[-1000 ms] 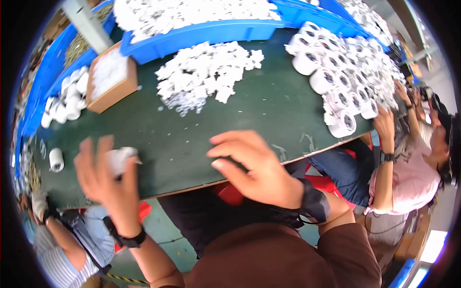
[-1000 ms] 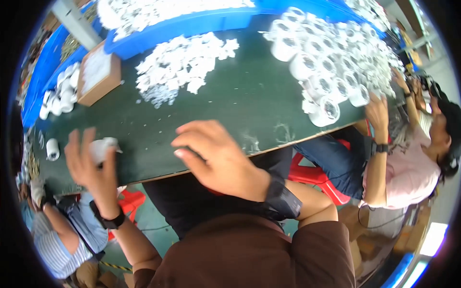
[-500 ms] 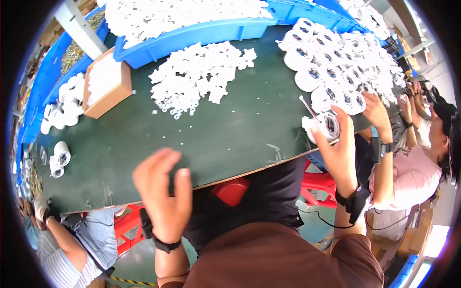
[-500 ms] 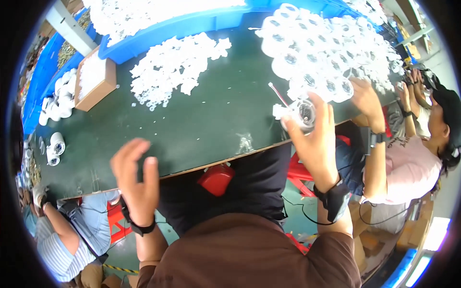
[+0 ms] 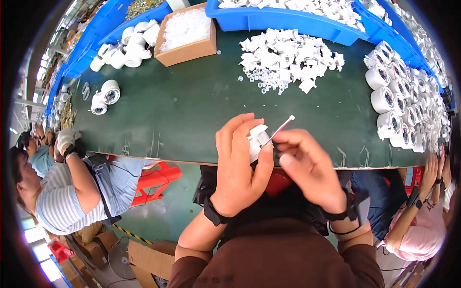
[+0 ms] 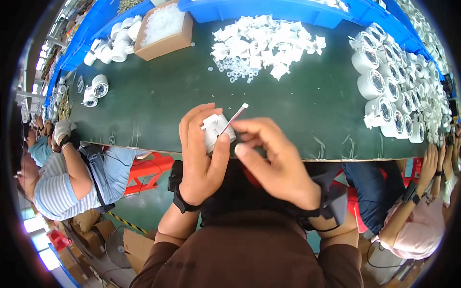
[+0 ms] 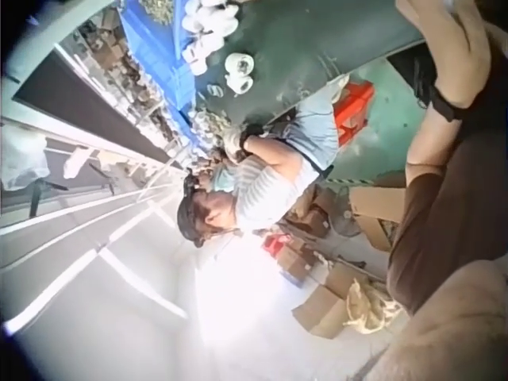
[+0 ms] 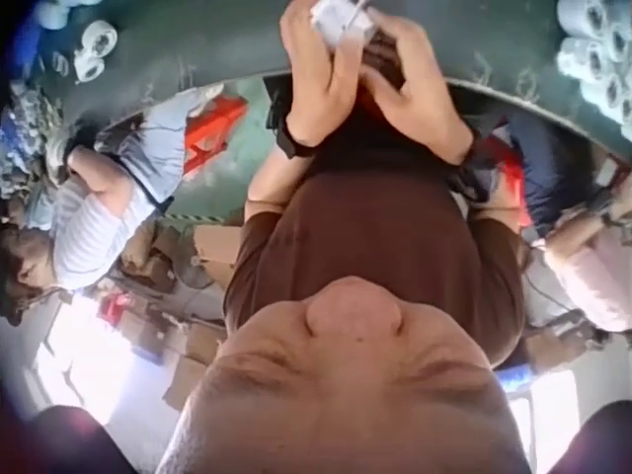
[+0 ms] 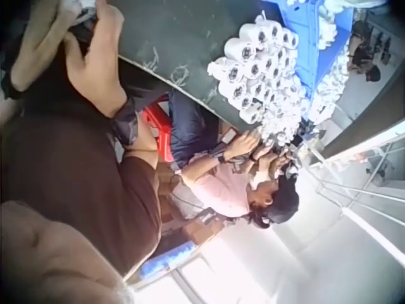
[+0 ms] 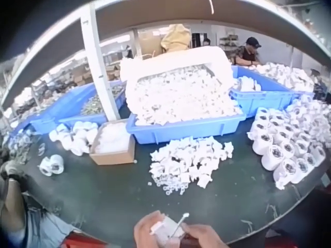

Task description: The person assembles camera components by hand, picking up a white housing and a small white component, inserting the component into the housing, and threading a wire through the assembly. They repeat this process for several units, placing each completed piece on the green workbench.

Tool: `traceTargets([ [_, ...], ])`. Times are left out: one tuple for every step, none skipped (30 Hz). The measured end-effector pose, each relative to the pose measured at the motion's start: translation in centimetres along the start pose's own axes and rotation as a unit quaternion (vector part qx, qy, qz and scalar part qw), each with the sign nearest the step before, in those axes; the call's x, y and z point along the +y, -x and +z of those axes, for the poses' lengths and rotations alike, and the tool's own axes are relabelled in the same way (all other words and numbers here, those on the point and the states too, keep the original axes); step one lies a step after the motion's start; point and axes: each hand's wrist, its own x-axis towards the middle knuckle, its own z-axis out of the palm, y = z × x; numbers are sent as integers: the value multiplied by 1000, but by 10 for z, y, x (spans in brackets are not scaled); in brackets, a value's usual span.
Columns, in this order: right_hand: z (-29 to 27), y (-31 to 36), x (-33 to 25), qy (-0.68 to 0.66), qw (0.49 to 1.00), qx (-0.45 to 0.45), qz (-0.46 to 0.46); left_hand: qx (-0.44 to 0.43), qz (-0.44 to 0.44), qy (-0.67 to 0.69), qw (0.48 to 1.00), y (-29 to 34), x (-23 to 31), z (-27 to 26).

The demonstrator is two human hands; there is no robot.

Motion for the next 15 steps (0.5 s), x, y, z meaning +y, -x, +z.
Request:
traceTargets([
  [0, -6, -9, -44, 999, 15, 20, 1, -2, 0, 1000, 0, -1, -3],
  [0, -12, -16, -86, 995, 31, 41, -5, 9, -3, 1000, 0, -2, -5],
  [2, -20, -20, -109, 993, 37, 39, -10, 21, -6, 1000, -1, -2, -7],
  [3, -26, -31, -112, 990, 33, 75, -8, 22, -4, 1000, -2, -4, -7],
  [3, -30, -32, -113, 992, 17, 60, 8, 44, -15, 999, -4, -6, -6],
  [3, -34, -31, -114, 993, 0, 45, 26, 65, -26, 997, -5, -9, -5],
  [5, -34, -30, -118, 993, -4, 22, 28, 64, -25, 997, -6, -8, -5],
  [8, -33, -30, -116, 993, -6, 23, 36, 56, -28, 997, -7, -6, -6],
  [11, -30, -30, -59, 998, 6, -14, 42, 48, -32, 997, -7, -5, -6],
  [14, -28, -30, -2, 999, 17, -51, 45, 46, -32, 997, -8, -5, -6],
  [16, -28, -30, 20, 997, 23, -64, 55, 35, -11, 998, -8, -5, -6],
  [16, -27, -24, 21, 998, 23, -63, 64, 25, 12, 998, -9, -5, -5],
  [16, -27, -13, 66, 991, 45, -106, 65, 24, 11, 998, -8, -3, -5],
  [15, -27, -4, 109, 980, 67, -149, 62, -3, 33, 998, -7, 1, -5],
  [20, -26, 1, 88, 983, 81, -138, 59, -31, 56, 996, -6, 3, -6],
])
